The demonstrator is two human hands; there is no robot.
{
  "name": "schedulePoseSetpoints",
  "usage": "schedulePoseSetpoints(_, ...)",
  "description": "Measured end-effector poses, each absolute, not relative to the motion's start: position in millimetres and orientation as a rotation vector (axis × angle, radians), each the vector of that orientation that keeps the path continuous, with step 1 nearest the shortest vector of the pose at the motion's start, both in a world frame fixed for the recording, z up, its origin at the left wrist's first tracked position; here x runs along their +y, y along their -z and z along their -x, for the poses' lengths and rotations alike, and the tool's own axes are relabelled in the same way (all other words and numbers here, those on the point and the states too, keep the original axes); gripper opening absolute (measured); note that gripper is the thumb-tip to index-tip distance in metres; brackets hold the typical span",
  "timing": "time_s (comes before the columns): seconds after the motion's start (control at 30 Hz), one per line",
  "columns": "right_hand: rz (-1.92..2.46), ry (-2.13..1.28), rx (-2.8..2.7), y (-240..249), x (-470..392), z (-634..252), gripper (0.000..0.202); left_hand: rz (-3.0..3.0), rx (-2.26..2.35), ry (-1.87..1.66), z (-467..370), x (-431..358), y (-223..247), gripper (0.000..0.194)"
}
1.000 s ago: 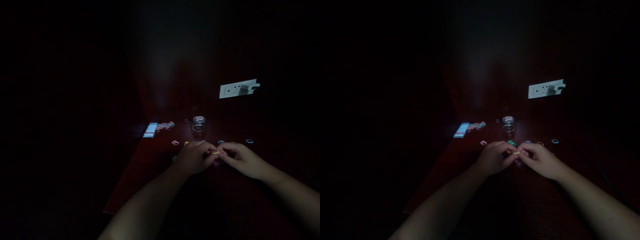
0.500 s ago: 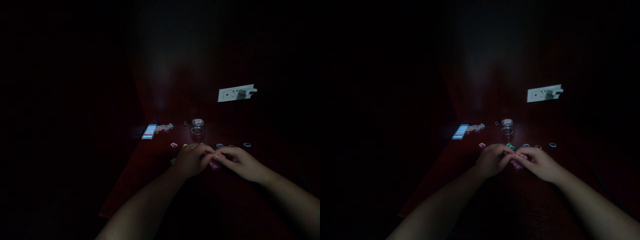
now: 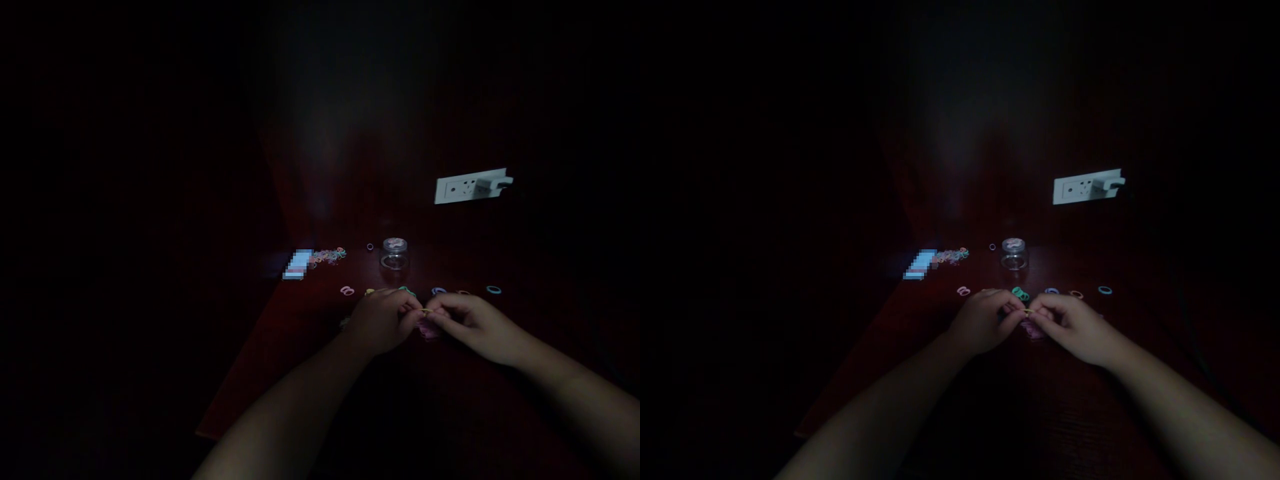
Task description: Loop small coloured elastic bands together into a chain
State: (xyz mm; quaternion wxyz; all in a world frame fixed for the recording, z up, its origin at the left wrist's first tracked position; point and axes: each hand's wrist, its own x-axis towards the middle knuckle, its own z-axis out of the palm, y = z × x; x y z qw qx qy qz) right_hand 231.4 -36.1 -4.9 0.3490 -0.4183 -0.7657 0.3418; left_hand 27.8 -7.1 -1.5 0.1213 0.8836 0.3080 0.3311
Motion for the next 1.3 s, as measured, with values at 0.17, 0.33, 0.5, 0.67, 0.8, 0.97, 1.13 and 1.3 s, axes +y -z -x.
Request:
schedulePoseSetpoints(0.17,1.107,-0.822,-2.020,5.7,-34.4,-234.2,0.027,-2.631,0.926,-0.867,-28.1,-7.6,-2.9,0.010)
schedulePoseSetpoints(0.33,1.168,-0.589,-2.057,11.2,-28.8,-238.3,0.030,-2.656,0.874,-0.806,-27.3,-5.5,-2.1,0.014)
schedulePoseSetpoints(0.5,1.157,-0.587,-2.069,13.7,-26.8,-238.1,0.027,-2.624,0.875,-0.841,-23.8,0.4,1.8,0.013)
schedulePoseSetpoints(0.67,1.166,-0.576,-2.069,12.8,-27.9,-234.9,0.027,-2.552,0.826,-0.922,-21.7,3.2,3.4,0.013)
schedulePoseSetpoints(0.8,1.162,-0.608,-2.066,11.0,-29.8,-232.0,0.027,-2.536,0.804,-0.981,-20.8,2.8,5.4,0.013)
schedulePoseSetpoints(0.97,1.138,-0.632,-2.056,8.4,-31.4,-228.7,0.026,-2.495,0.751,-1.049,-18.9,0.6,4.7,0.019)
schedulePoseSetpoints(1.13,1.140,-0.610,-2.071,8.0,-31.9,-226.5,0.026,-2.586,0.737,-1.069,-18.0,0.8,1.7,0.007)
schedulePoseSetpoints(1.3,1.196,-0.664,-2.002,5.7,-33.7,-224.2,0.025,-2.659,0.946,-1.188,0.7,24.1,-0.5,0.004)
